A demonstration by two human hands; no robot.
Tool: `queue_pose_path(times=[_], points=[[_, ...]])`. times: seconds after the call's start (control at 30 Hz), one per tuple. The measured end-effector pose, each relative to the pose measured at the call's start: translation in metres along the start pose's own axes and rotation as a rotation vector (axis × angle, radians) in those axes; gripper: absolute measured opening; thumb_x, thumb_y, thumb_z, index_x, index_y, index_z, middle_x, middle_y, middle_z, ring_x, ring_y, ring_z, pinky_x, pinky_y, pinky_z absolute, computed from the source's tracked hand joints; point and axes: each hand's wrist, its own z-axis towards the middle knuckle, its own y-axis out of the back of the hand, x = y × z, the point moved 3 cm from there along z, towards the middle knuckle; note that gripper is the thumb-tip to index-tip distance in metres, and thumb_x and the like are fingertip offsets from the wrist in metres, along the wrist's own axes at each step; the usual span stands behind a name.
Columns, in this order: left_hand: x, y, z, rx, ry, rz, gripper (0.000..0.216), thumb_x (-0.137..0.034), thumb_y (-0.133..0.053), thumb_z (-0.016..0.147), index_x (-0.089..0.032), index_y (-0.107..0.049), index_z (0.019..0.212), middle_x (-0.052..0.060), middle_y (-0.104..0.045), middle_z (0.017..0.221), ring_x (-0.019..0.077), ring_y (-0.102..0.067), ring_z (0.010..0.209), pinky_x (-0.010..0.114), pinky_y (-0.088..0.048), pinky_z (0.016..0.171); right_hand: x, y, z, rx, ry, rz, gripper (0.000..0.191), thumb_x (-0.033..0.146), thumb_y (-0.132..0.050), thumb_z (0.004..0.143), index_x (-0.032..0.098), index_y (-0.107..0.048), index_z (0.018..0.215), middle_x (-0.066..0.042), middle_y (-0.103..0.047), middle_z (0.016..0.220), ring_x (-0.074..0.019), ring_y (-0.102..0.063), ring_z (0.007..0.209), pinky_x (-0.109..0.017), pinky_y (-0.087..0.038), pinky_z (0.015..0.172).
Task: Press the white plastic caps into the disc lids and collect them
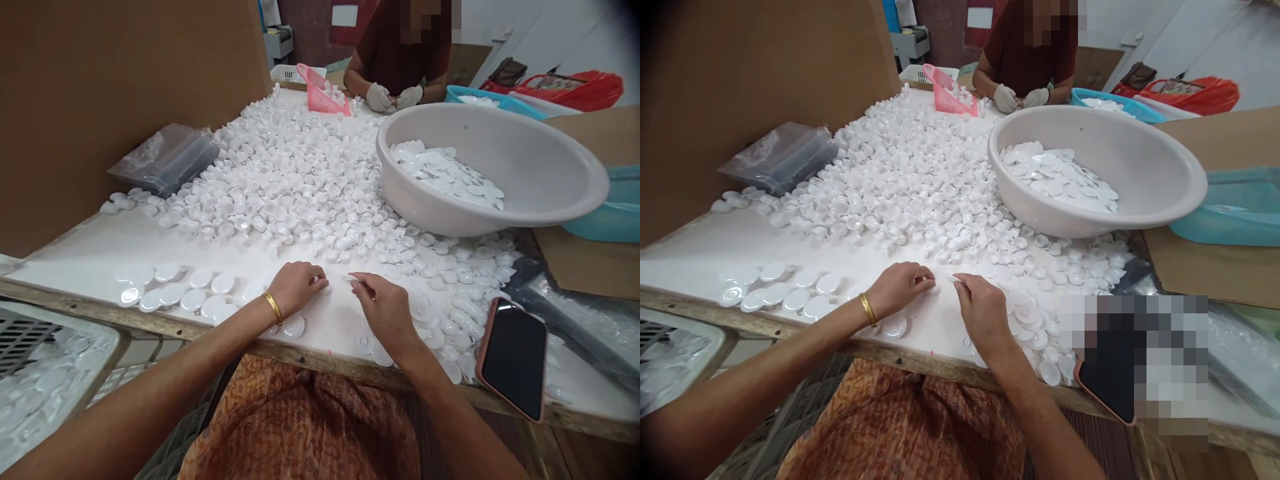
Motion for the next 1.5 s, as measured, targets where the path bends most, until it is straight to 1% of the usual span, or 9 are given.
queue_pose_path(times=[0.1,0.17,0.37,0.47,0.67,0.9,1.2,1.33,1.5], points=[[0.007,0.003,-0.006,-0.039,0.030,-0.034,0.034,-0.031,-0.035,0.088,-0.020,-0.067,0.087,0.004,-0.068,0.088,0.0175,-0.059,0.081,0.026,-0.039,0.067,0.012,-0.011,0.004,0.008,0.170,0.047,0.024,0.020,-0.043,0.089,0.018,-0.064,0.101,-0.007,-0.068,0.098,-0.0182,-0.062,0.092,-0.031,-0.048,0.083],[0.012,0.006,-0.010,-0.059,0.056,-0.090,0.035,-0.032,-0.034,0.088,-0.019,-0.067,0.089,0.004,-0.068,0.090,0.0174,-0.059,0.081,0.026,-0.040,0.068,0.016,-0.017,0.005,0.043,0.180,0.078,0.025,0.021,-0.042,0.089,0.018,-0.063,0.102,-0.008,-0.068,0.099,-0.0193,-0.062,0.093,-0.033,-0.049,0.083],[0.015,0.009,-0.013,-0.080,0.086,-0.270,0.033,-0.034,-0.038,0.085,-0.020,-0.068,0.092,0.002,-0.069,0.087,0.0162,-0.059,0.077,0.025,-0.041,0.066,0.005,-0.028,0.007,0.171,-0.326,0.473,0.019,0.028,-0.052,0.082,0.018,-0.057,0.097,0.000,-0.064,0.066,-0.0147,-0.064,0.061,-0.025,-0.051,0.057],[0.013,0.008,-0.011,-0.074,0.069,-0.315,0.032,-0.034,-0.039,0.084,-0.021,-0.068,0.088,0.000,-0.069,0.083,0.0151,-0.058,0.073,0.025,-0.041,0.064,0.001,-0.036,0.010,0.267,-0.482,0.637,0.013,0.025,-0.055,0.078,0.016,-0.057,0.088,0.002,-0.061,0.060,-0.0116,-0.061,0.054,-0.022,-0.050,0.052],[0.004,0.002,0.002,-0.203,0.079,-0.197,0.031,-0.029,-0.037,0.087,-0.021,-0.066,0.095,0.004,-0.065,0.088,0.0175,-0.056,0.083,0.028,-0.042,0.073,-0.002,-0.048,0.016,0.309,-0.615,0.742,0.013,0.018,-0.056,0.077,0.015,-0.054,0.089,0.004,-0.059,0.054,-0.0102,-0.060,0.047,-0.020,-0.051,0.047],[-0.016,-0.010,0.029,-0.413,-0.011,0.100,0.037,-0.025,-0.031,0.090,-0.023,-0.054,0.120,0.009,-0.051,0.091,0.0228,-0.044,0.090,0.035,-0.037,0.080,-0.004,-0.054,0.017,0.353,-0.598,0.727,0.006,0.017,-0.054,0.079,0.017,-0.051,0.085,0.005,-0.059,0.054,-0.0089,-0.060,0.044,-0.019,-0.052,0.046],[-0.024,-0.014,0.038,-0.312,-0.097,0.278,0.071,-0.032,-0.056,0.077,-0.042,-0.021,0.138,0.010,-0.037,0.122,0.0299,-0.036,0.107,0.045,-0.028,0.088,-0.004,-0.049,0.014,0.381,-0.683,0.801,0.014,0.005,-0.043,0.081,0.016,-0.051,0.083,0.003,-0.061,0.060,-0.0098,-0.063,0.052,-0.022,-0.055,0.053],[-0.020,-0.019,0.043,-0.310,-0.169,0.256,0.063,-0.035,-0.051,0.081,-0.043,-0.023,0.137,0.009,-0.025,0.138,0.0324,-0.024,0.125,0.052,-0.015,0.100,-0.005,-0.051,0.013,0.395,-0.790,0.786,0.011,0.007,-0.042,0.082,0.017,-0.047,0.084,0.003,-0.060,0.057,-0.0101,-0.061,0.047,-0.021,-0.053,0.046],[-0.010,-0.022,0.048,-0.294,-0.178,0.226,0.055,-0.033,-0.043,0.087,-0.043,-0.023,0.137,0.008,-0.025,0.141,0.0295,-0.021,0.131,0.055,-0.011,0.104,-0.001,-0.051,0.018,0.442,-0.912,0.838,0.014,0.005,-0.039,0.082,0.018,-0.043,0.084,0.005,-0.059,0.053,-0.0105,-0.060,0.044,-0.020,-0.050,0.043]])
